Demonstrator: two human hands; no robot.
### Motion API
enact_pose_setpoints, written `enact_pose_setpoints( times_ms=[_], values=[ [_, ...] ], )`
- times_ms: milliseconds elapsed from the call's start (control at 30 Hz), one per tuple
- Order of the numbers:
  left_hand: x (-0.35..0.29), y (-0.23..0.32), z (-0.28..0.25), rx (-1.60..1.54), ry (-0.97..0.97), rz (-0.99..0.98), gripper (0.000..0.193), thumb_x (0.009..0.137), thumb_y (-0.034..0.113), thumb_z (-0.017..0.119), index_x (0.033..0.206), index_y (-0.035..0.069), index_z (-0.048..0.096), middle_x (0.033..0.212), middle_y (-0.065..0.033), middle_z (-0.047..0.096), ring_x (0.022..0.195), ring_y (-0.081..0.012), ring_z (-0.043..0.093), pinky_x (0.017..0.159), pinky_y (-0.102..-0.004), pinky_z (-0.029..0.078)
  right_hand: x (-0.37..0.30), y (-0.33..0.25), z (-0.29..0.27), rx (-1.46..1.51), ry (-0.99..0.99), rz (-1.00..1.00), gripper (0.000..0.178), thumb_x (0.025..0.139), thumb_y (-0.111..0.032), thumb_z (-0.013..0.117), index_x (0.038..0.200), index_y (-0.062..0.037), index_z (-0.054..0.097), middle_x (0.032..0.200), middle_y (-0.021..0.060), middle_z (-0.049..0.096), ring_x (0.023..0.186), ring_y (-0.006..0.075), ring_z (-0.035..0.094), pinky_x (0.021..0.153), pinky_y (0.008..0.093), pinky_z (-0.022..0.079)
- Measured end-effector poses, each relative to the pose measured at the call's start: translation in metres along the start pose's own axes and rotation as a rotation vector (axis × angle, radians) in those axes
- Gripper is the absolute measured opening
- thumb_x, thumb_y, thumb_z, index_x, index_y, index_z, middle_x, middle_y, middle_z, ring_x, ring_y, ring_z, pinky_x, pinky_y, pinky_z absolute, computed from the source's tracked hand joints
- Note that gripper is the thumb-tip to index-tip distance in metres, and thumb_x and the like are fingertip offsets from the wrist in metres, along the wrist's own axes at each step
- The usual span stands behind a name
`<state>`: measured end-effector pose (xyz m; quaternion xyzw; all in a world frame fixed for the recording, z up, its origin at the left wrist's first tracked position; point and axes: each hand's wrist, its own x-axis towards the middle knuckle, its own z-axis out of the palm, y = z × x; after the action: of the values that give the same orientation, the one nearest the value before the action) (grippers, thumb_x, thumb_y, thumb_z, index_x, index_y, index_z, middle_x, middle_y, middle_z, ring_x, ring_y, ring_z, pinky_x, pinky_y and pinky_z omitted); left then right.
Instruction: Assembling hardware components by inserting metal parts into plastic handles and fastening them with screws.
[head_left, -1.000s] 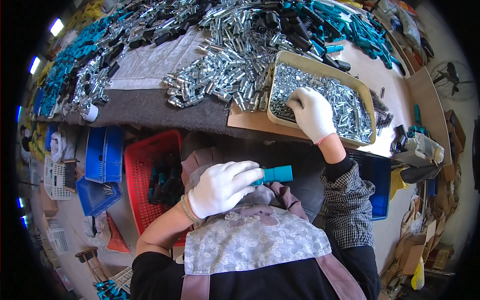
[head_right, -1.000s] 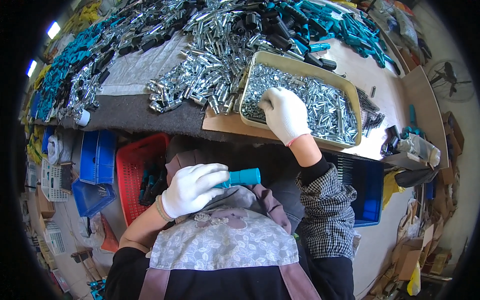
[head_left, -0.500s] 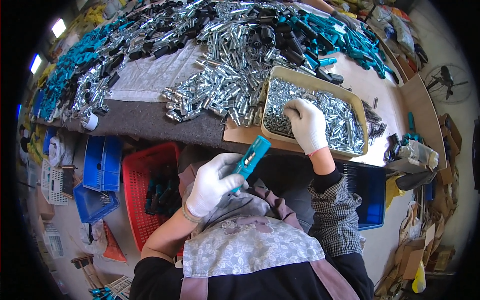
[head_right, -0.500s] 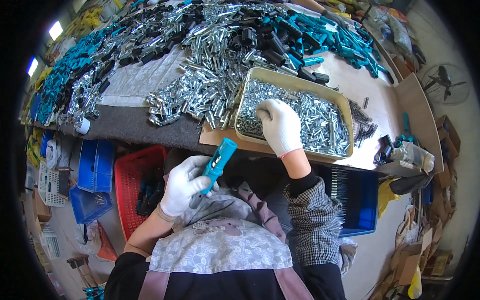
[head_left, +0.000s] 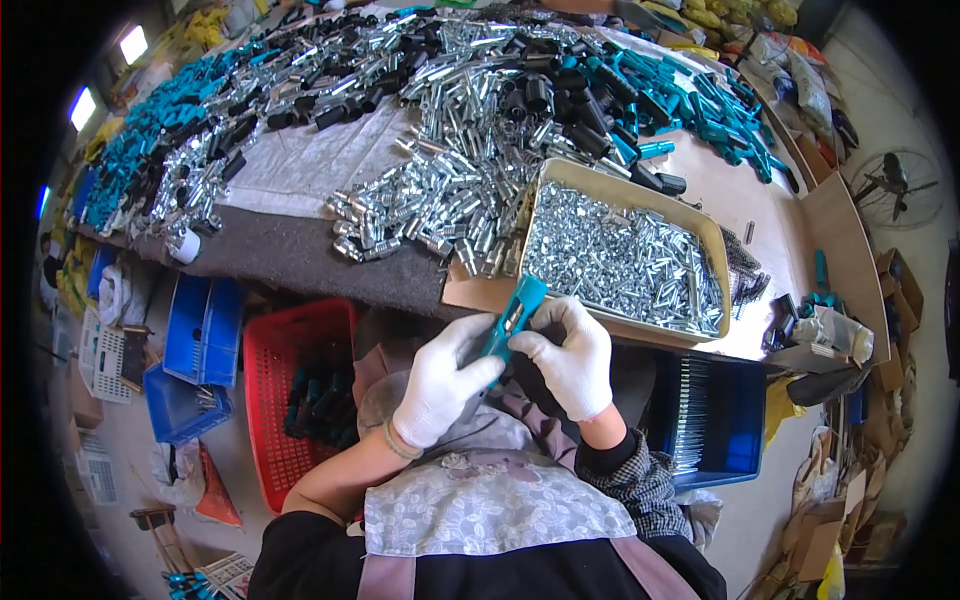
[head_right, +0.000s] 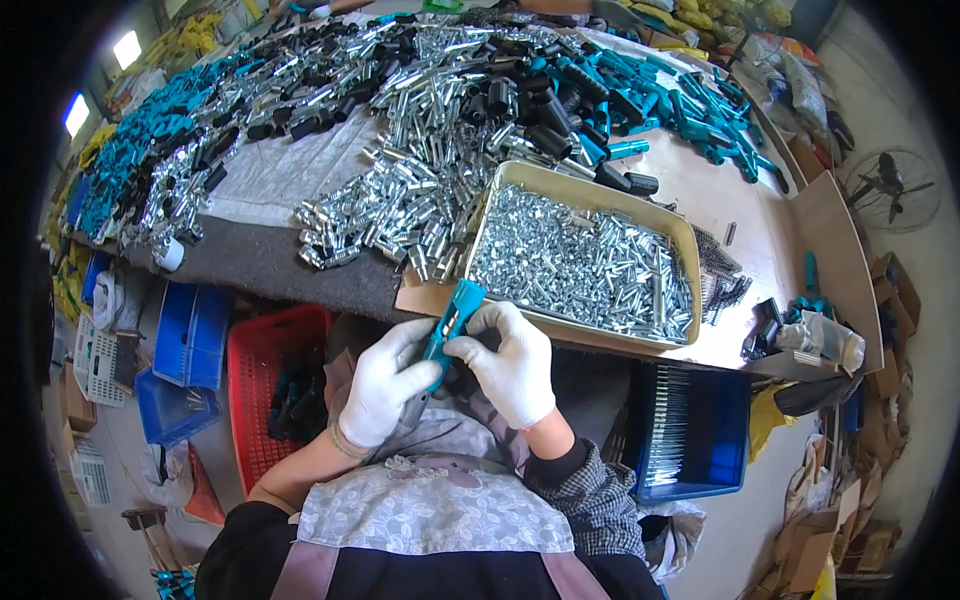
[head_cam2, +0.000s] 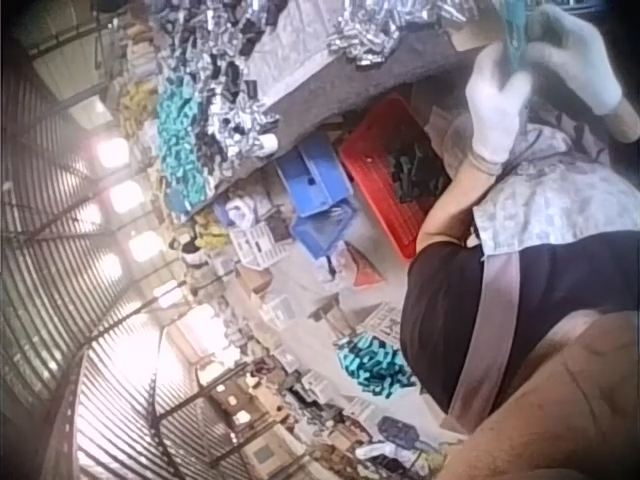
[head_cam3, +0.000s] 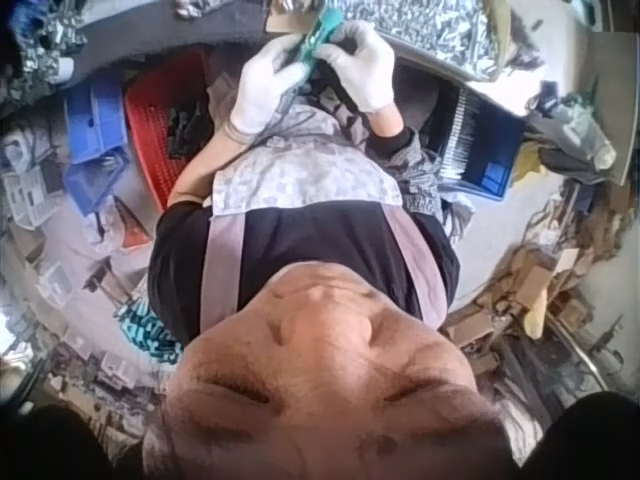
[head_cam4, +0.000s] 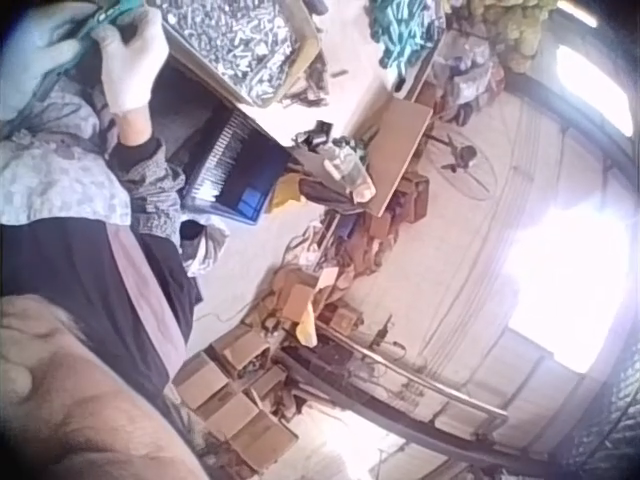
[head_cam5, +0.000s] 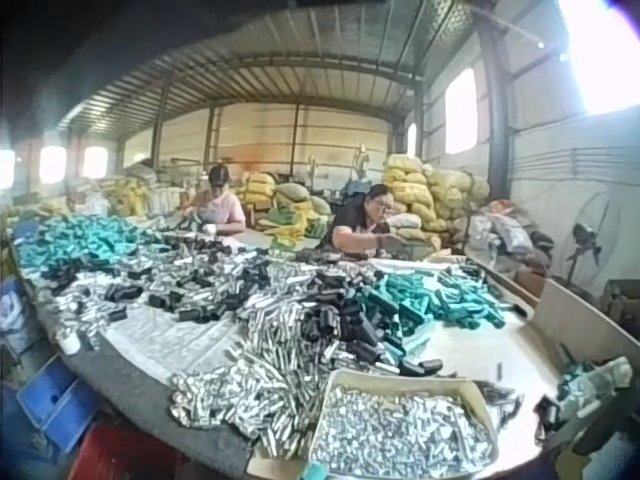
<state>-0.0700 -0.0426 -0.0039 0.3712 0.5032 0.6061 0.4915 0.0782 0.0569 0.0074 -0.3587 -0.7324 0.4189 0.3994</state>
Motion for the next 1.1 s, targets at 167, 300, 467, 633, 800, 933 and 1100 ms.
enact_pose_setpoints(
  times_ms=[167,300,467,633,800,933,1100],
  values=[
    [-0.002,0.006,0.002,-0.096,-0.063,-0.087,0.05,0.09,-0.003,0.061,0.138,-0.007,0.047,0.117,-0.0109,0.062,0.095,-0.0139,0.062,0.077,-0.0283,0.055,0.0,0.009,-0.005,0.445,-0.109,0.336,0.023,0.074,-0.005,0.081,0.081,-0.0036,0.059,0.08,0.0011,0.064,0.073,0.0064,0.055,0.067,0.0244,0.048],
    [0.006,0.017,0.002,-0.181,-0.178,-0.162,0.053,0.091,0.008,0.062,0.139,-0.009,0.045,0.112,-0.0141,0.064,0.09,-0.0195,0.066,0.075,-0.0311,0.057,0.007,0.006,-0.016,0.562,-0.164,0.425,0.022,0.077,-0.006,0.079,0.086,-0.0041,0.06,0.084,0.0008,0.065,0.076,0.0065,0.057,0.07,0.0242,0.049],
    [0.015,0.021,0.007,-0.185,-0.215,-0.154,0.056,0.093,0.016,0.065,0.139,-0.008,0.046,0.109,-0.0132,0.064,0.088,-0.0183,0.066,0.073,-0.0299,0.057,0.026,-0.015,-0.024,0.267,-0.208,0.262,0.049,0.074,-0.024,0.082,0.111,-0.0003,0.06,0.096,0.0065,0.066,0.085,0.012,0.062,0.079,0.0294,0.053],
    [0.036,0.026,0.011,-0.54,-0.246,-0.225,0.07,0.092,0.031,0.072,0.143,-0.005,0.041,0.11,-0.0133,0.063,0.086,-0.0182,0.067,0.068,-0.0288,0.056,0.093,-0.024,-0.071,-0.352,-0.499,-0.185,0.055,0.076,-0.041,0.079,0.112,-0.0024,0.062,0.087,0.0235,0.067,0.088,0.0385,0.068,0.08,0.0437,0.054],
    [0.037,0.026,0.007,-0.516,-0.229,-0.256,0.067,0.089,0.036,0.074,0.136,0.001,0.043,0.108,-0.016,0.063,0.082,-0.0224,0.068,0.061,-0.0305,0.057,0.244,0.068,-0.175,-1.035,-0.061,-0.213,0.023,0.08,-0.014,0.064,0.101,-0.013,0.074,0.103,0.0148,0.072,0.092,0.0353,0.068,0.082,0.0434,0.054],
    [0.037,0.022,0.006,-0.486,-0.219,-0.288,0.074,0.09,0.036,0.073,0.142,-0.004,0.039,0.111,-0.0168,0.062,0.084,-0.0208,0.067,0.064,-0.0295,0.057,0.296,0.141,-0.22,-1.309,-0.28,0.185,0.039,0.072,-0.022,0.075,0.111,-0.022,0.075,0.108,0.0108,0.073,0.101,0.0328,0.068,0.089,0.0407,0.053],
    [0.034,0.025,0.002,-0.428,-0.208,-0.292,0.072,0.094,0.034,0.068,0.144,-0.008,0.037,0.113,-0.0166,0.061,0.087,-0.0185,0.065,0.068,-0.0276,0.057,0.289,0.127,-0.204,-1.474,-0.22,0.036,0.033,0.068,-0.028,0.078,0.1,-0.0186,0.078,0.099,0.0113,0.074,0.094,0.0329,0.07,0.085,0.042,0.055]
  ],
)
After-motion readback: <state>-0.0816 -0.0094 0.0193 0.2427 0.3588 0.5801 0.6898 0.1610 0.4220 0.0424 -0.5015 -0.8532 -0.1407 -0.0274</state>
